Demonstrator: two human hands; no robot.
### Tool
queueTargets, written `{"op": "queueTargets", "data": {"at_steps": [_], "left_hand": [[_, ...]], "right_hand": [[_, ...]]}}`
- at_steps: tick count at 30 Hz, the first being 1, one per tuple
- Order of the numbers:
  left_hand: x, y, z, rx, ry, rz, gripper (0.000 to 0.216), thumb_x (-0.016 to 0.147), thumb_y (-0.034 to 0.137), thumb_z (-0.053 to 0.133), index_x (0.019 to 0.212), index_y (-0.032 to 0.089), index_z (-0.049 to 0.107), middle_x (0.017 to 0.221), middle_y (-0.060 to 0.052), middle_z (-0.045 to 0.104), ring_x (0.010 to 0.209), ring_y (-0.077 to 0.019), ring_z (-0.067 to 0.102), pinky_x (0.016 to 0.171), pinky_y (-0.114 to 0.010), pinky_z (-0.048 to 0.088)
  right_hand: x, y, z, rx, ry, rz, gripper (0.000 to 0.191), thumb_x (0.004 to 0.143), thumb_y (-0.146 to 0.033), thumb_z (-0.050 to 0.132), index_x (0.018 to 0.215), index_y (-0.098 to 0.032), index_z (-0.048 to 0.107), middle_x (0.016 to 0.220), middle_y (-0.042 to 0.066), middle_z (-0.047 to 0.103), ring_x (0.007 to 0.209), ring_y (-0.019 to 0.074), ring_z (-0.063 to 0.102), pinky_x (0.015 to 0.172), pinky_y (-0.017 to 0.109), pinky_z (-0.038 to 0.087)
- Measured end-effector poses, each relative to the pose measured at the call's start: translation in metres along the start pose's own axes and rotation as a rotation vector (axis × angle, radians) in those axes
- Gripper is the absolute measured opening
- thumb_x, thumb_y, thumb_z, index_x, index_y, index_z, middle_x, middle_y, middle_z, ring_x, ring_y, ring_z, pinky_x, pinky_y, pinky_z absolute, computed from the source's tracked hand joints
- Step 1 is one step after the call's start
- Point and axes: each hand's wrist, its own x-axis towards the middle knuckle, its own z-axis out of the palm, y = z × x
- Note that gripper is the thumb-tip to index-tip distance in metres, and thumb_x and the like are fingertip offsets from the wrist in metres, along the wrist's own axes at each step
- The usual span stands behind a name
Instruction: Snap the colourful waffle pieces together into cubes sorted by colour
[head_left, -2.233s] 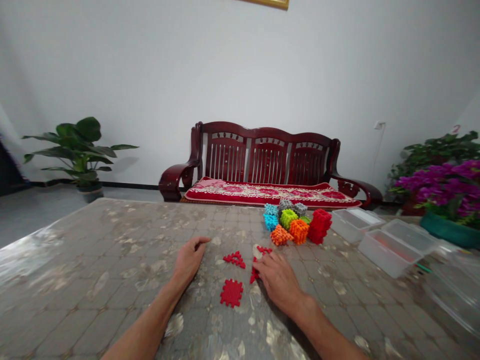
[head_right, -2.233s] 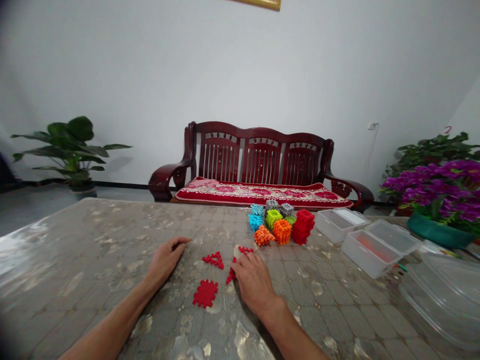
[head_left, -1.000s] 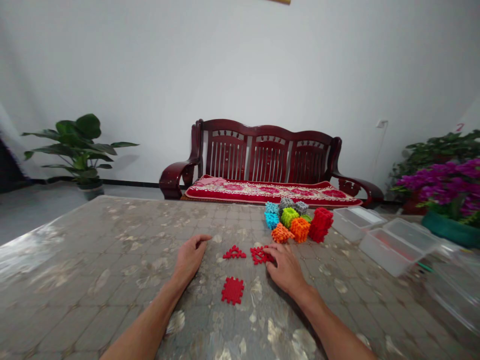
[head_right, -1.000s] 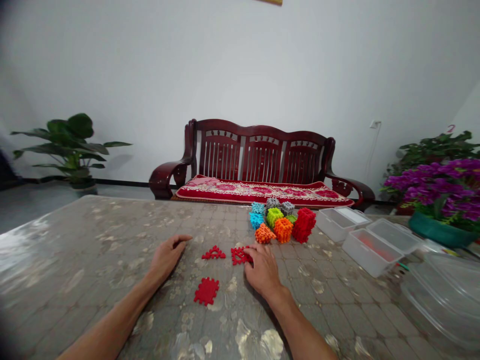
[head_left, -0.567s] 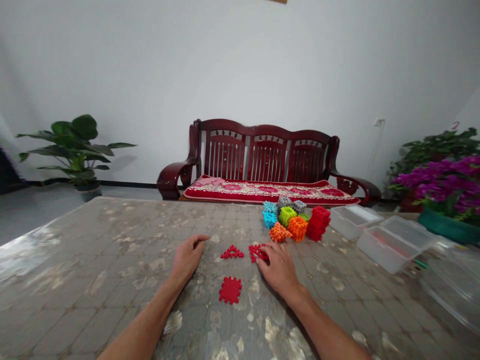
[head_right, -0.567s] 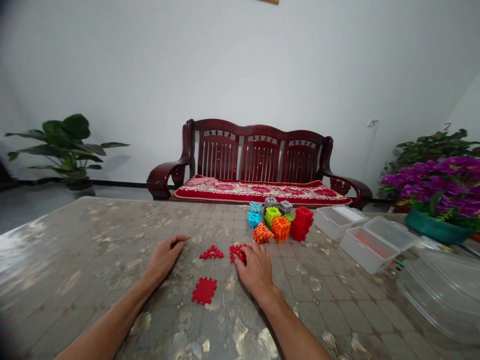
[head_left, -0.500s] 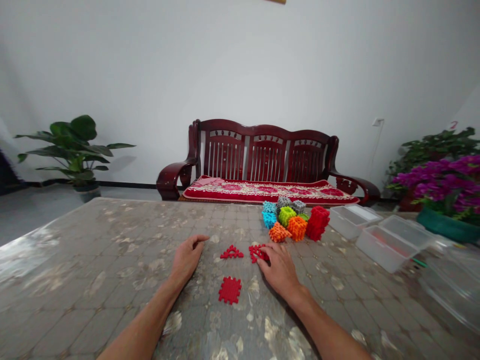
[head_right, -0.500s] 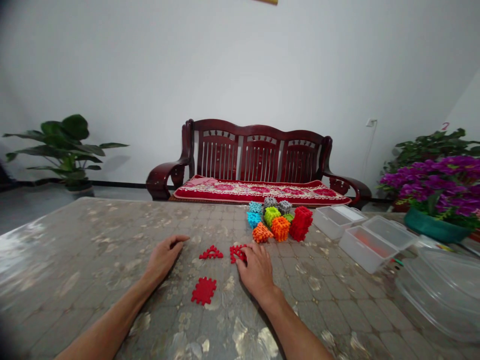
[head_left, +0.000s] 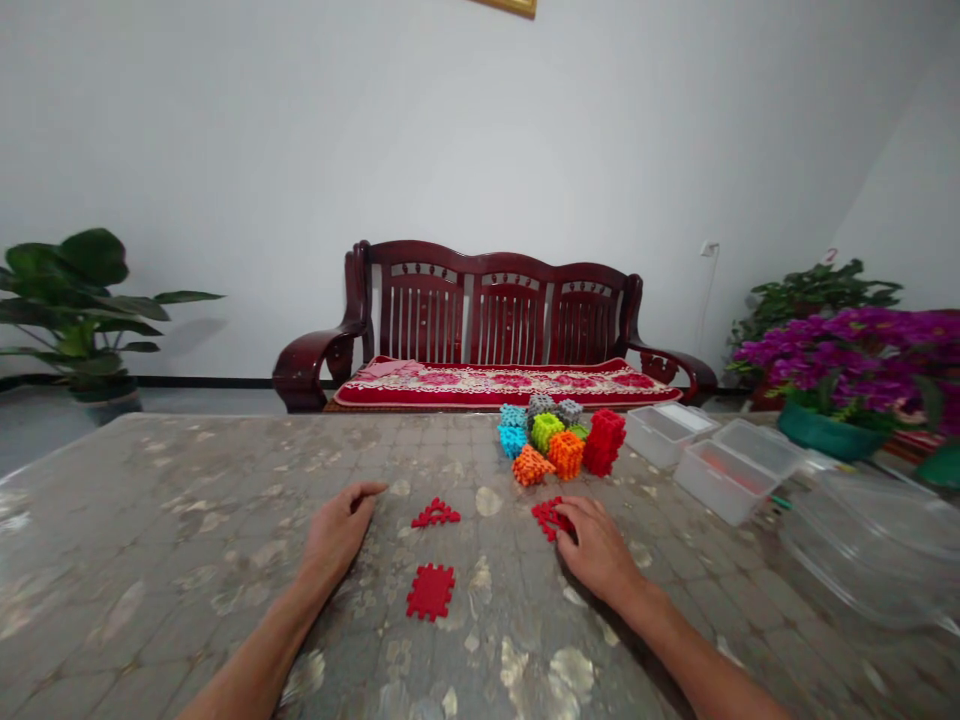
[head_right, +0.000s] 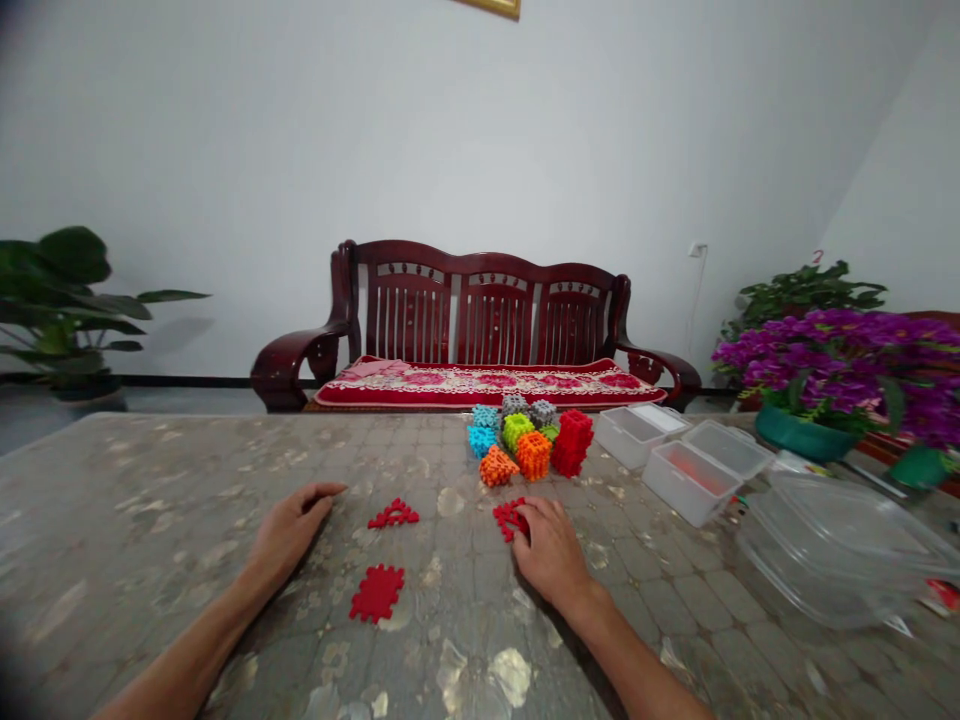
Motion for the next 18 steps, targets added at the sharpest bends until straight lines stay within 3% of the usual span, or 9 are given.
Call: {"op": "queueTargets", "data": {"at_steps": [8,18], "left_hand": [[0.002,-0.003,0.001,0.01,-0.01,-0.01,0.038,0.078,0.035,0.045,0.1,0.022,0.074,0.097,-0.003,0.078,0.091,-0.0219,0.07,0.085,-0.03,0.051],[-0.002,0.011,-0.005,-0.005,-0.023,-0.07,0.037,0.077,0.038,0.047,0.097,0.024,0.074,0.083,0.001,0.078,0.078,-0.02,0.07,0.072,-0.026,0.052]], "right_hand": [[0.019,0.064,-0.003,-0.071,0.048,0.135,0.037,0.079,-0.016,0.053,0.11,-0.015,0.073,0.125,0.012,0.067,0.117,0.0249,0.058,0.107,0.038,0.037],[0.021,0.086,0.005,0.052,0.194,0.219,0.047,0.075,-0.021,0.055,0.119,-0.017,0.069,0.123,0.01,0.069,0.116,0.0239,0.06,0.106,0.038,0.041]]}}
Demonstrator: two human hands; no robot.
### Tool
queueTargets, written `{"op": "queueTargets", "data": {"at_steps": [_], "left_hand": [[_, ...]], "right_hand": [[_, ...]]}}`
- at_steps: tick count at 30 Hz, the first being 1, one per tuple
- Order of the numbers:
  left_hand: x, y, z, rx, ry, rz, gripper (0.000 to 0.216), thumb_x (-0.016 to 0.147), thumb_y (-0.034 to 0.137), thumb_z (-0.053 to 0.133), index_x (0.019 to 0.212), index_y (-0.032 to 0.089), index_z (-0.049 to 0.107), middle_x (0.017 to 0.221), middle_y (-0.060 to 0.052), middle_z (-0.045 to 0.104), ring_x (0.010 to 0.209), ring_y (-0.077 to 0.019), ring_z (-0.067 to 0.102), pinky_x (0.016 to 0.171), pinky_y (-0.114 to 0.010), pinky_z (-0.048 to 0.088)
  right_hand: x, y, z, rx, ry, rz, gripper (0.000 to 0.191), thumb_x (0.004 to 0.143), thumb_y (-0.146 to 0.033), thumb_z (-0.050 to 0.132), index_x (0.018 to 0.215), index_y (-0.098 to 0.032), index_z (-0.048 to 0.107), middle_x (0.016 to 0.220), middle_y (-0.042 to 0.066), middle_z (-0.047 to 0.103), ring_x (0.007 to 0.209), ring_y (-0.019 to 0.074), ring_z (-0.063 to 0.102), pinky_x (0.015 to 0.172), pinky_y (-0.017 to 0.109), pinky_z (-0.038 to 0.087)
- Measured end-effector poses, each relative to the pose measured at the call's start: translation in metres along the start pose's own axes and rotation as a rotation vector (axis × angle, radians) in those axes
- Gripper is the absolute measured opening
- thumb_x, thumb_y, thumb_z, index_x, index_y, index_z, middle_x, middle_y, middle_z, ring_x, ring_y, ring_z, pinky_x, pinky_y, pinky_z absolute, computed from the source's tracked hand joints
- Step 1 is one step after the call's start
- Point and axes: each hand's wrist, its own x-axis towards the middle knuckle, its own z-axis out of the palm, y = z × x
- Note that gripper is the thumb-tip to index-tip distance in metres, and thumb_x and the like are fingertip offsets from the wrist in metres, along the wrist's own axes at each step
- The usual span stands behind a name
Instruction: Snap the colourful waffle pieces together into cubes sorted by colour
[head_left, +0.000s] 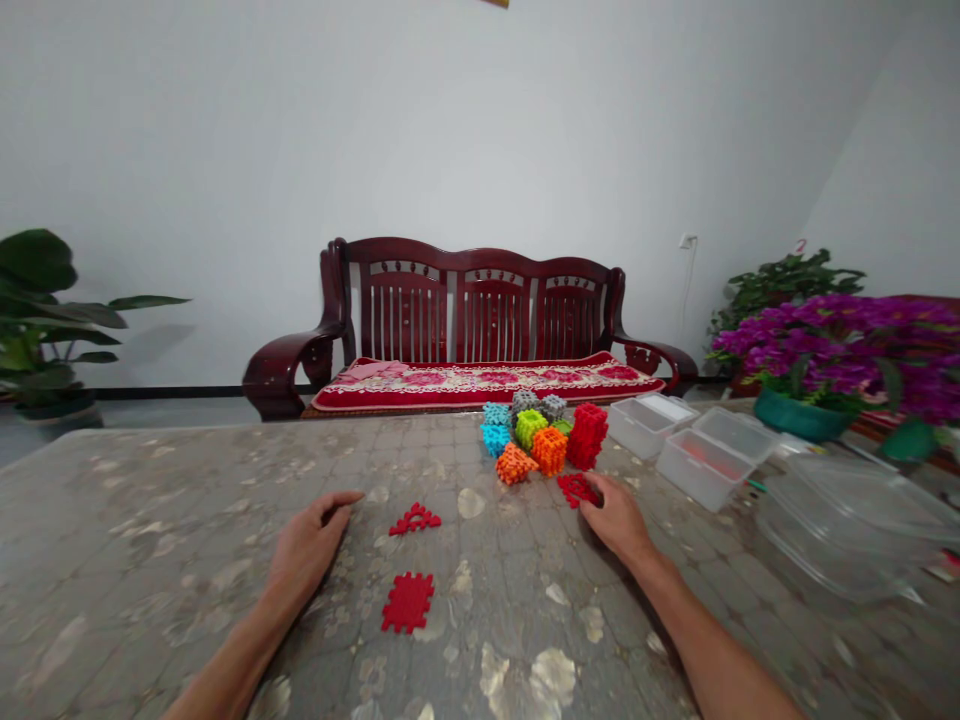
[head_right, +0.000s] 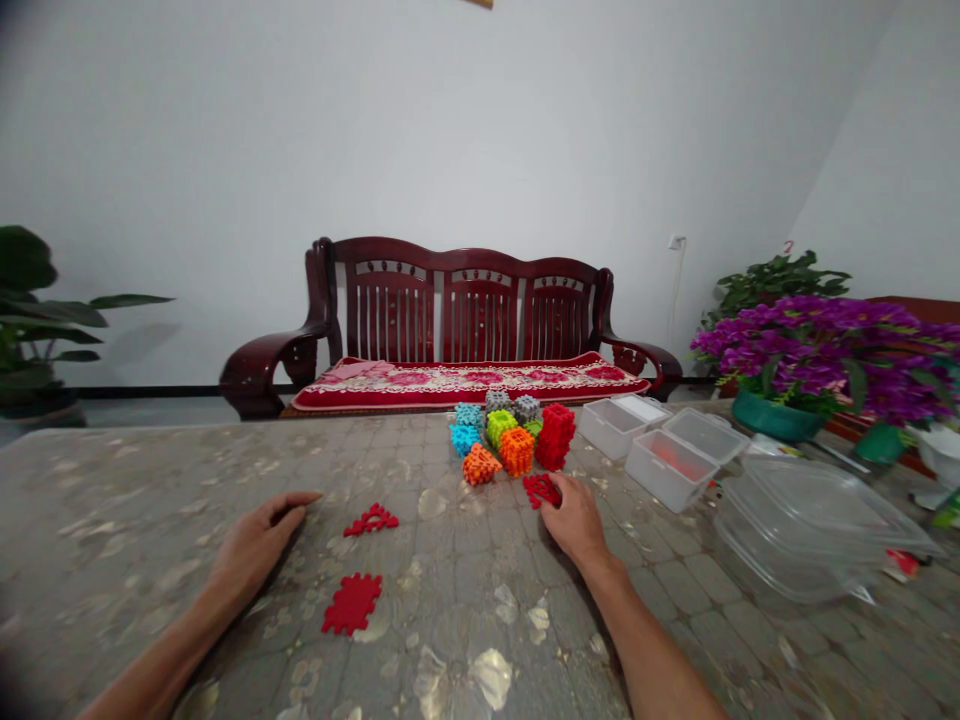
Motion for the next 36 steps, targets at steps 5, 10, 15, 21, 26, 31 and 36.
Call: {"op": "queueTargets", "data": {"at_steps": [5,10,15,21,26,31,36], "left_hand": [[0.002,-0.004,0.001,0.008,-0.003,0.006,0.037,0.077,0.037,0.048,0.098,0.024,0.075,0.089,-0.001,0.078,0.083,-0.0211,0.07,0.074,-0.027,0.052],[0.004,-0.011,0.003,0.029,-0.004,0.031,0.037,0.078,0.037,0.048,0.1,0.024,0.074,0.09,-0.001,0.078,0.086,-0.0213,0.07,0.078,-0.028,0.052],[0.004,-0.01,0.003,0.045,0.019,0.048,0.034,0.078,0.035,0.048,0.097,0.025,0.075,0.089,-0.001,0.078,0.085,-0.0212,0.071,0.077,-0.027,0.053],[0.004,-0.012,0.004,0.035,0.016,0.06,0.036,0.078,0.037,0.047,0.098,0.025,0.074,0.096,-0.001,0.078,0.09,-0.0215,0.071,0.082,-0.027,0.052],[0.005,-0.013,0.004,0.041,0.0,0.052,0.038,0.078,0.037,0.046,0.1,0.023,0.074,0.097,-0.002,0.078,0.089,-0.0218,0.071,0.08,-0.028,0.052],[0.004,-0.012,0.003,0.04,-0.006,0.058,0.037,0.079,0.037,0.046,0.099,0.023,0.074,0.096,-0.002,0.078,0.089,-0.0219,0.07,0.081,-0.029,0.052],[0.004,-0.012,0.004,0.028,-0.01,0.047,0.037,0.079,0.037,0.046,0.1,0.023,0.073,0.096,-0.002,0.078,0.087,-0.0219,0.07,0.079,-0.028,0.053]], "right_hand": [[0.0,0.007,-0.004,-0.001,-0.05,-0.047,0.041,0.076,-0.029,0.062,0.115,-0.018,0.071,0.122,0.01,0.069,0.116,0.0253,0.06,0.105,0.04,0.04],[0.003,0.003,-0.006,-0.035,-0.081,-0.039,0.034,0.082,-0.03,0.062,0.111,-0.017,0.073,0.115,0.01,0.07,0.11,0.0246,0.061,0.102,0.038,0.041],[0.004,-0.012,-0.005,-0.102,-0.06,0.026,0.031,0.08,-0.033,0.066,0.107,-0.019,0.074,0.108,0.009,0.071,0.106,0.0256,0.061,0.099,0.037,0.042],[0.002,-0.02,-0.005,-0.133,-0.055,0.035,0.029,0.082,-0.033,0.064,0.104,-0.018,0.074,0.105,0.01,0.07,0.102,0.0256,0.062,0.096,0.036,0.043],[0.001,-0.022,-0.007,-0.152,-0.053,0.051,0.031,0.082,-0.035,0.064,0.106,-0.018,0.074,0.106,0.01,0.07,0.103,0.0258,0.061,0.096,0.036,0.042],[-0.001,-0.025,-0.008,-0.201,-0.058,0.083,0.03,0.083,-0.036,0.062,0.105,-0.019,0.074,0.107,0.01,0.07,0.103,0.0257,0.061,0.095,0.036,0.042],[-0.001,-0.025,-0.008,-0.237,-0.049,0.125,0.031,0.084,-0.038,0.061,0.104,-0.019,0.075,0.105,0.012,0.069,0.103,0.026,0.06,0.093,0.035,0.042]]}}
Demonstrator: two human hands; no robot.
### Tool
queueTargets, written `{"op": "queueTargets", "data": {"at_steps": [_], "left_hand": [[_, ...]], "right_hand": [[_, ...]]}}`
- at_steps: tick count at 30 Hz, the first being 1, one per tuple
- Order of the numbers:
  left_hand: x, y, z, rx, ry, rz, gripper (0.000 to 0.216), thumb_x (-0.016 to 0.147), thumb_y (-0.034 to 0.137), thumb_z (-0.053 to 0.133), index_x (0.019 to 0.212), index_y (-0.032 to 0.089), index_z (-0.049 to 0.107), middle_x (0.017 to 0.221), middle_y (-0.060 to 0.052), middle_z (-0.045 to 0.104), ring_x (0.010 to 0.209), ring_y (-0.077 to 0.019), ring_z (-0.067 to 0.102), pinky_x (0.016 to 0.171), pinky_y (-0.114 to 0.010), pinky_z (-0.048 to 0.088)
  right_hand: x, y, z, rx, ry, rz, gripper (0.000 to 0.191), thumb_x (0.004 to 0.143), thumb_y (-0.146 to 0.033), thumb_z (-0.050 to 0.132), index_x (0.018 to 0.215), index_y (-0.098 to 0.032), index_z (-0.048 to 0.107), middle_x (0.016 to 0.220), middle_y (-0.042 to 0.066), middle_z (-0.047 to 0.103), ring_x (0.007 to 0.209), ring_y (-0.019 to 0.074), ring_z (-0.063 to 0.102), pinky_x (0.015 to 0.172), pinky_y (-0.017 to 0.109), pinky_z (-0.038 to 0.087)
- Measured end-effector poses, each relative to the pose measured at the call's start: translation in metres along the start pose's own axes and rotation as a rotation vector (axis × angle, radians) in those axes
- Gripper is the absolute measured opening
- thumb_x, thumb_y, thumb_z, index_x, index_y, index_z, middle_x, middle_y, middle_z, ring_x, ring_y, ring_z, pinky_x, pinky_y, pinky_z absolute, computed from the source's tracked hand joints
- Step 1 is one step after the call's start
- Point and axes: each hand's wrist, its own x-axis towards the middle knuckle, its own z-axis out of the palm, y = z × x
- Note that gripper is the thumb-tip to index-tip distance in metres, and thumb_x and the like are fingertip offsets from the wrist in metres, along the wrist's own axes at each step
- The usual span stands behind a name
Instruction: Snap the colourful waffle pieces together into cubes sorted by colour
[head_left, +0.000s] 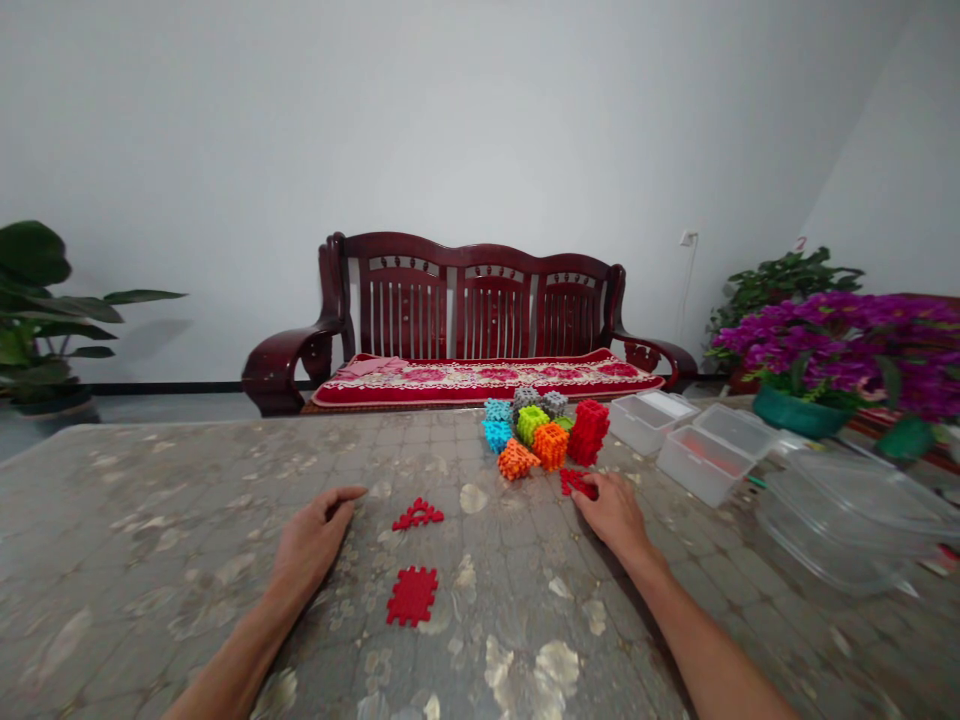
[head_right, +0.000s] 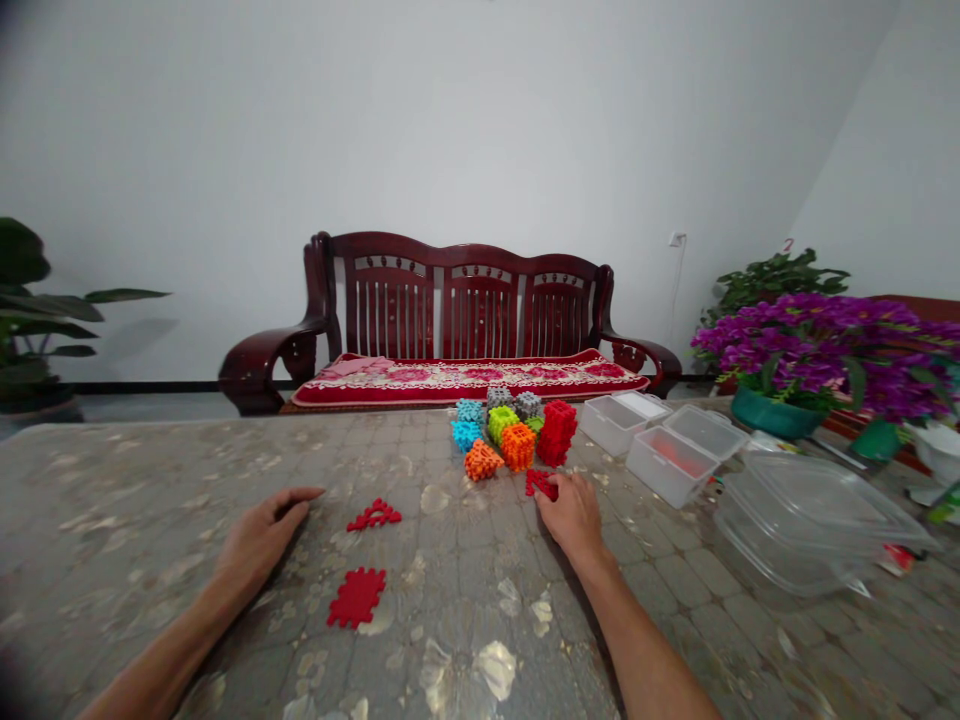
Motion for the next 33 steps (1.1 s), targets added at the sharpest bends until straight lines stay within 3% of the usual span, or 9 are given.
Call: {"op": "queueTargets", "data": {"at_steps": [12,21,33], "left_hand": [[0.003,-0.001,0.001,0.006,-0.005,-0.01,0.04,0.078,0.037,0.046,0.102,0.022,0.074,0.097,-0.003,0.078,0.091,-0.0226,0.07,0.083,-0.03,0.052],[0.001,0.0,0.0,0.004,0.012,-0.012,0.038,0.077,0.037,0.047,0.099,0.023,0.074,0.092,-0.002,0.078,0.088,-0.0218,0.07,0.079,-0.029,0.051],[0.002,-0.003,0.001,0.004,0.004,0.005,0.039,0.077,0.038,0.046,0.1,0.023,0.074,0.096,-0.002,0.078,0.09,-0.0216,0.07,0.081,-0.028,0.05]], "right_hand": [[0.0,-0.002,0.002,-0.008,-0.003,0.031,0.032,0.086,-0.039,0.061,0.107,-0.019,0.073,0.107,0.011,0.067,0.105,0.0268,0.058,0.092,0.035,0.041],[0.003,0.012,0.006,0.094,-0.014,-0.115,0.03,0.084,-0.023,0.057,0.11,-0.02,0.072,0.108,0.009,0.068,0.105,0.024,0.059,0.097,0.035,0.04],[0.018,0.025,0.012,0.198,-0.076,-0.269,0.035,0.082,-0.016,0.054,0.112,-0.021,0.072,0.118,0.008,0.068,0.111,0.0226,0.059,0.101,0.037,0.04]]}}
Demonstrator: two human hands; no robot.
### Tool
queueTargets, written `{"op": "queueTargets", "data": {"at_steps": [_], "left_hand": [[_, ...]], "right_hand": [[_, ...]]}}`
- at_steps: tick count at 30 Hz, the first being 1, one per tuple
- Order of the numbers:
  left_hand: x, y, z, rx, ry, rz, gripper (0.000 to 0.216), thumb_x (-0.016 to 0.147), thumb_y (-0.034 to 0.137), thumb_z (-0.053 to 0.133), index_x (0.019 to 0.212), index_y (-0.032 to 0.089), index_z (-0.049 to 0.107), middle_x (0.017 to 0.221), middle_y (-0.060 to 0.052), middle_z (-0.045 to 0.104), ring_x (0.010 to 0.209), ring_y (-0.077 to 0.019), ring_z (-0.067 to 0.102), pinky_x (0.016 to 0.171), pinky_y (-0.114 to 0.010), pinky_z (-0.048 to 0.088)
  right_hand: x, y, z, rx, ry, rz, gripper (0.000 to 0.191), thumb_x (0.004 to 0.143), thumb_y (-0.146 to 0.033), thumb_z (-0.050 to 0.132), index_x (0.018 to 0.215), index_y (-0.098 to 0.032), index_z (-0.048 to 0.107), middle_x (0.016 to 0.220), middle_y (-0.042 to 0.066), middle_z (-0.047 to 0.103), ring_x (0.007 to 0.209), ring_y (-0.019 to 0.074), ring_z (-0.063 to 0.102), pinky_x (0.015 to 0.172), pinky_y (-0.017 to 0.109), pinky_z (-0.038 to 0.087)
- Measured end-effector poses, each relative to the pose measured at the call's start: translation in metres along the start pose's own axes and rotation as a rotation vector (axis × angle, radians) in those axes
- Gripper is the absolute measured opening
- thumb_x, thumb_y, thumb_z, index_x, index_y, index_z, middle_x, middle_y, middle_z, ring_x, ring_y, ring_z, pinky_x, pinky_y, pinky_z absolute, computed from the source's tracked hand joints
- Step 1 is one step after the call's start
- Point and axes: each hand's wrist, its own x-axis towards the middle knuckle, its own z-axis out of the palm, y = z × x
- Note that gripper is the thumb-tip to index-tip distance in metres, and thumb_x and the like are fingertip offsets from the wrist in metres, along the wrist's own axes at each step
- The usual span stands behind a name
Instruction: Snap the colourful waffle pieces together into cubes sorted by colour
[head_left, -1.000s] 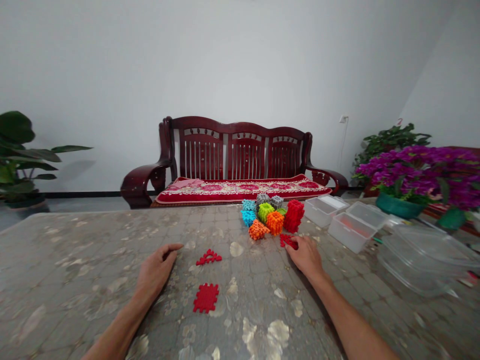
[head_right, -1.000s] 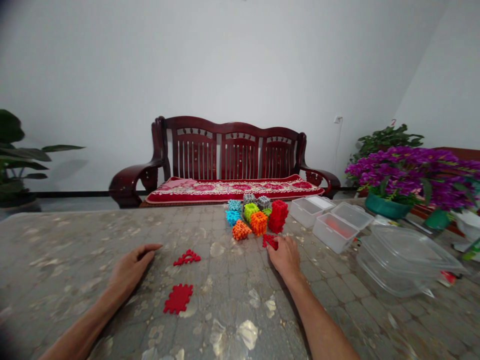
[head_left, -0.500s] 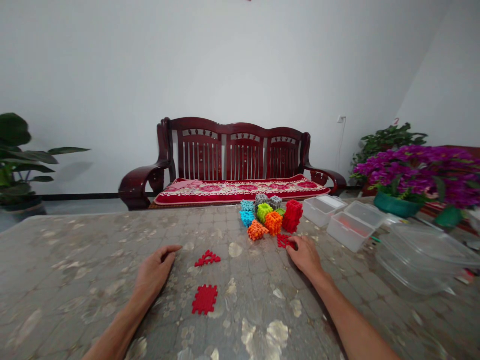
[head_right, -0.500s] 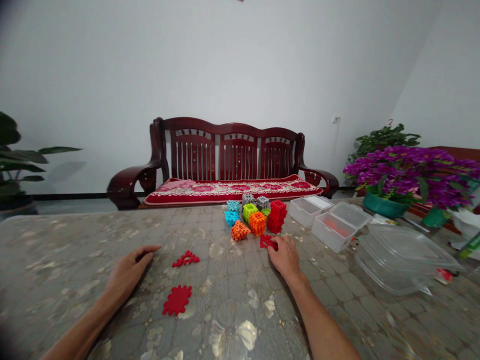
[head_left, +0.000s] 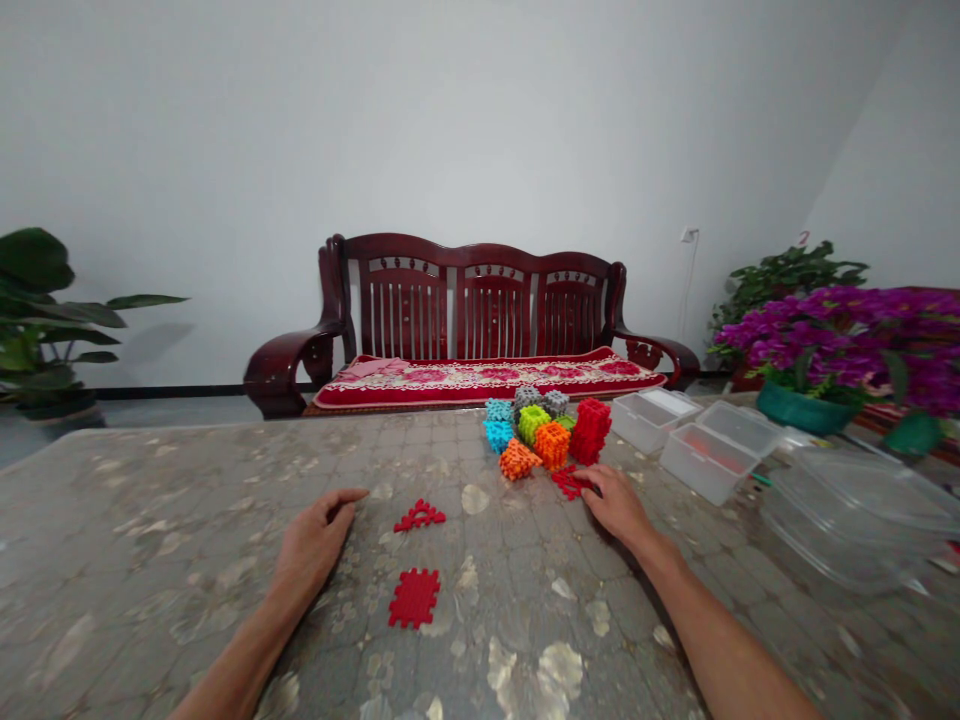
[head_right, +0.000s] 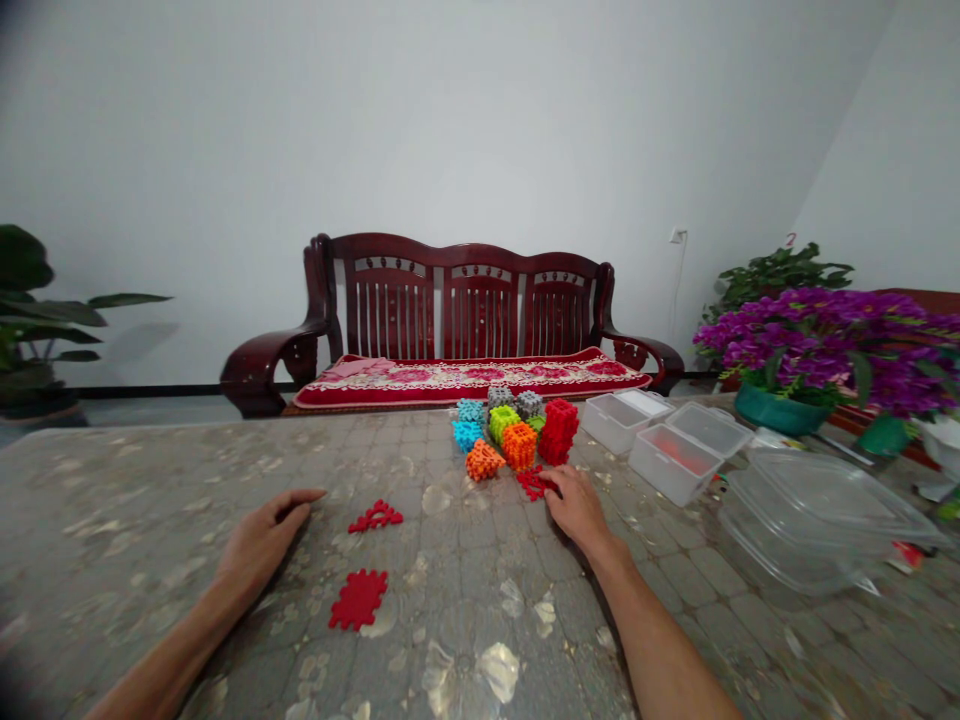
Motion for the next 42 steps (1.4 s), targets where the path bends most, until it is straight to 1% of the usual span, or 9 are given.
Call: {"op": "queueTargets", "data": {"at_steps": [10,14,17,20,26,30,33,37,42], "left_hand": [[-0.001,0.005,-0.002,0.002,0.002,-0.025,0.037,0.077,0.037,0.047,0.099,0.023,0.074,0.091,-0.001,0.078,0.087,-0.0218,0.07,0.079,-0.028,0.052],[-0.001,0.004,-0.002,0.012,-0.005,-0.024,0.039,0.078,0.037,0.046,0.102,0.022,0.074,0.093,-0.002,0.078,0.088,-0.0218,0.07,0.08,-0.029,0.052],[-0.002,0.005,-0.001,0.007,-0.008,-0.007,0.039,0.079,0.035,0.046,0.102,0.021,0.073,0.099,-0.003,0.078,0.093,-0.0217,0.07,0.085,-0.029,0.052],[-0.004,0.007,-0.002,0.009,0.001,0.008,0.038,0.08,0.034,0.045,0.102,0.021,0.074,0.101,-0.003,0.078,0.095,-0.0216,0.07,0.088,-0.03,0.051],[-0.008,0.013,-0.001,0.016,-0.002,0.033,0.036,0.08,0.031,0.047,0.102,0.021,0.073,0.099,-0.003,0.078,0.092,-0.0207,0.07,0.088,-0.029,0.052],[-0.007,0.01,0.001,0.019,-0.027,0.073,0.036,0.08,0.034,0.047,0.101,0.021,0.074,0.1,-0.004,0.078,0.094,-0.0215,0.07,0.089,-0.03,0.051],[-0.005,0.006,0.002,0.018,-0.03,0.081,0.037,0.079,0.035,0.046,0.101,0.021,0.073,0.103,-0.004,0.077,0.098,-0.022,0.069,0.092,-0.031,0.05],[-0.004,0.004,0.002,0.023,-0.035,0.082,0.038,0.08,0.035,0.045,0.102,0.022,0.073,0.103,-0.004,0.077,0.099,-0.022,0.069,0.09,-0.03,0.051],[-0.003,0.005,0.002,0.025,-0.026,0.079,0.036,0.078,0.035,0.046,0.098,0.023,0.074,0.101,-0.003,0.078,0.097,-0.0221,0.07,0.09,-0.03,0.051]], "right_hand": [[0.002,0.004,0.01,0.109,0.109,-0.025,0.036,0.08,-0.018,0.055,0.111,-0.022,0.073,0.116,0.008,0.069,0.111,0.0233,0.06,0.102,0.04,0.043],[-0.003,0.003,0.009,0.22,0.251,0.017,0.033,0.083,-0.024,0.051,0.108,-0.02,0.072,0.115,0.009,0.068,0.107,0.0229,0.061,0.098,0.04,0.047],[-0.011,-0.011,0.006,0.255,0.34,-0.01,0.031,0.085,-0.025,0.047,0.103,-0.021,0.072,0.112,0.009,0.068,0.107,0.0228,0.062,0.099,0.04,0.047],[-0.021,-0.041,0.007,0.288,0.268,-0.103,0.029,0.086,-0.021,0.046,0.099,-0.023,0.072,0.108,0.008,0.069,0.107,0.022,0.062,0.101,0.038,0.045],[-0.037,-0.116,0.021,0.292,-0.055,-0.313,0.031,0.083,-0.009,0.05,0.102,-0.023,0.07,0.107,0.006,0.069,0.104,0.0202,0.061,0.096,0.036,0.047],[-0.044,-0.136,0.023,0.243,-0.08,-0.375,0.03,0.085,-0.009,0.05,0.101,-0.024,0.07,0.107,0.004,0.069,0.104,0.0204,0.059,0.095,0.036,0.045],[-0.043,-0.122,0.017,0.185,0.031,-0.219,0.028,0.083,-0.011,0.053,0.102,-0.024,0.069,0.108,0.005,0.069,0.105,0.0222,0.058,0.097,0.037,0.044],[-0.029,-0.08,0.005,0.037,0.24,0.047,0.031,0.081,-0.023,0.059,0.111,-0.021,0.066,0.117,0.009,0.066,0.113,0.0269,0.056,0.101,0.041,0.041],[-0.009,-0.047,0.003,-0.109,0.245,0.226,0.05,0.079,-0.045,0.066,0.123,-0.019,0.06,0.12,0.013,0.065,0.113,0.0316,0.057,0.098,0.043,0.041]]}}
